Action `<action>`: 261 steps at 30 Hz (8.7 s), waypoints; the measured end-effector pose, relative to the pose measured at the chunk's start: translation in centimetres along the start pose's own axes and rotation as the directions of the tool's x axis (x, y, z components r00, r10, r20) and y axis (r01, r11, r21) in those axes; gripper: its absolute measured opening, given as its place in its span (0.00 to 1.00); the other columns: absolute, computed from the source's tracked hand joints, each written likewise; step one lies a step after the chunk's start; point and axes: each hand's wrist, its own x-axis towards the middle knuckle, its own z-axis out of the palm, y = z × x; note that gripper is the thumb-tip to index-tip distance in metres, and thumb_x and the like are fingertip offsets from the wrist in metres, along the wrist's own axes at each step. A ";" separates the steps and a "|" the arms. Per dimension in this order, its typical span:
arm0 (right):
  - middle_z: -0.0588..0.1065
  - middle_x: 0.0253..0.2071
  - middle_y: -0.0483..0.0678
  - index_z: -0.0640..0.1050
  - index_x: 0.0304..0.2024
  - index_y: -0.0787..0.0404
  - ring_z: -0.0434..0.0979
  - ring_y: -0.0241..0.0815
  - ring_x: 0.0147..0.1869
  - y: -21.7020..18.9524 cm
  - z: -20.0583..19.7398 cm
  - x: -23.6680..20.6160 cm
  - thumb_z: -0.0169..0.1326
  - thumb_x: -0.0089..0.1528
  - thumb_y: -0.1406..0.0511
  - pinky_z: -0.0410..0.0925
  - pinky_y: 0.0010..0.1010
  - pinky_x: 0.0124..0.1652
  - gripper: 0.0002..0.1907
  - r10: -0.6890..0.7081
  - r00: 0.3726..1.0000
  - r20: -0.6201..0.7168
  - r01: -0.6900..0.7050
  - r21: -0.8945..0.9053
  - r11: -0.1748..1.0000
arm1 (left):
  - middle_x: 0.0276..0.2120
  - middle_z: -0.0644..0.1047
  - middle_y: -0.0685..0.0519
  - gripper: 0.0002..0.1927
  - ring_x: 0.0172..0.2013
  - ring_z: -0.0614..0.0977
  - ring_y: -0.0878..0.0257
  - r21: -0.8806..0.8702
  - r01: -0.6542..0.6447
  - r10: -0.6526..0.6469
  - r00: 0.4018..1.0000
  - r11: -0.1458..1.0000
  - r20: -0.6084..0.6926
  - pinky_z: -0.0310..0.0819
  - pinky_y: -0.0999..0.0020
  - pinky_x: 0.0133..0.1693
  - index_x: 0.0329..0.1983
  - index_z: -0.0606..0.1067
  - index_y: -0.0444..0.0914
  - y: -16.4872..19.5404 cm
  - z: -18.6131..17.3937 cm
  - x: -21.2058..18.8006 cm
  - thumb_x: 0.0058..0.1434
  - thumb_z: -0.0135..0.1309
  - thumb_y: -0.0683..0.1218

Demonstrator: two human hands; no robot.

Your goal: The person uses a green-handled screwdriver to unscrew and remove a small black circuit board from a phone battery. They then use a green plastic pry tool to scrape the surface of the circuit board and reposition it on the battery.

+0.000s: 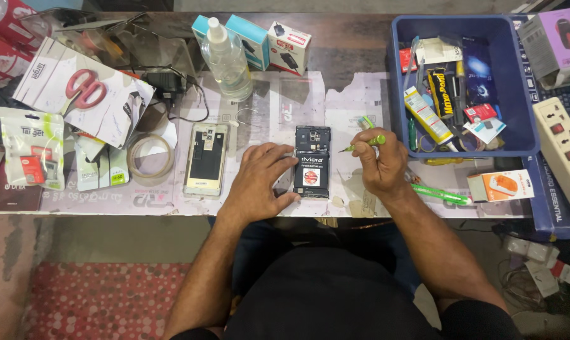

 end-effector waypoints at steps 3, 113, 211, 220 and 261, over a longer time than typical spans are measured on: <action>0.78 0.37 0.53 0.69 0.49 0.66 0.79 0.37 0.34 0.1 0.0 -0.1 0.52 0.74 0.67 0.73 0.28 0.34 0.07 0.005 1.000 0.003 -0.005 0.002 1.000 | 0.62 0.73 0.47 0.37 0.64 0.68 0.48 -0.004 0.010 -0.010 1.000 1.000 0.010 0.55 0.49 0.66 0.55 0.78 0.36 -0.1 0.1 0.0 0.41 0.71 0.52; 0.77 0.39 0.58 0.53 0.63 0.60 0.80 0.42 0.37 -0.6 -1.1 -3.1 0.58 0.66 0.79 0.66 0.20 0.30 0.33 -0.183 0.955 0.235 0.186 0.008 0.983 | 0.67 0.70 0.45 0.27 0.70 0.63 0.48 0.057 -0.027 0.031 0.997 0.998 -0.075 0.49 0.43 0.71 0.59 0.81 0.42 -2.5 2.6 -1.7 0.59 0.72 0.54; 0.79 0.40 0.57 0.75 0.51 0.65 0.82 0.46 0.40 -4.5 -1.3 1.8 0.60 0.68 0.75 0.75 0.28 0.34 0.11 -0.365 0.862 0.353 0.350 0.107 0.931 | 0.63 0.71 0.46 0.26 0.67 0.66 0.48 0.050 -0.059 0.063 0.995 0.997 -0.080 0.53 0.45 0.68 0.57 0.80 0.39 -2.2 1.7 -1.7 0.57 0.71 0.52; 0.78 0.33 0.58 0.78 0.43 0.64 0.79 0.46 0.34 -4.6 -1.0 2.0 0.60 0.61 0.79 0.80 0.39 0.40 0.11 -0.292 0.887 0.357 0.230 0.207 0.951 | 0.63 0.71 0.47 0.26 0.67 0.65 0.49 0.050 -0.054 0.059 0.993 0.997 -0.101 0.50 0.44 0.69 0.57 0.81 0.40 -2.0 2.1 -1.6 0.57 0.71 0.52; 0.78 0.42 0.63 0.77 0.51 0.69 0.83 0.48 0.45 -4.5 -2.8 1.3 0.59 0.67 0.80 0.76 0.28 0.42 0.12 -0.126 0.880 0.458 0.078 0.122 0.989 | 0.65 0.68 0.46 0.30 0.67 0.63 0.46 0.059 0.000 0.004 0.997 0.998 -0.072 0.48 0.43 0.70 0.59 0.78 0.45 -2.4 2.7 -0.9 0.53 0.69 0.54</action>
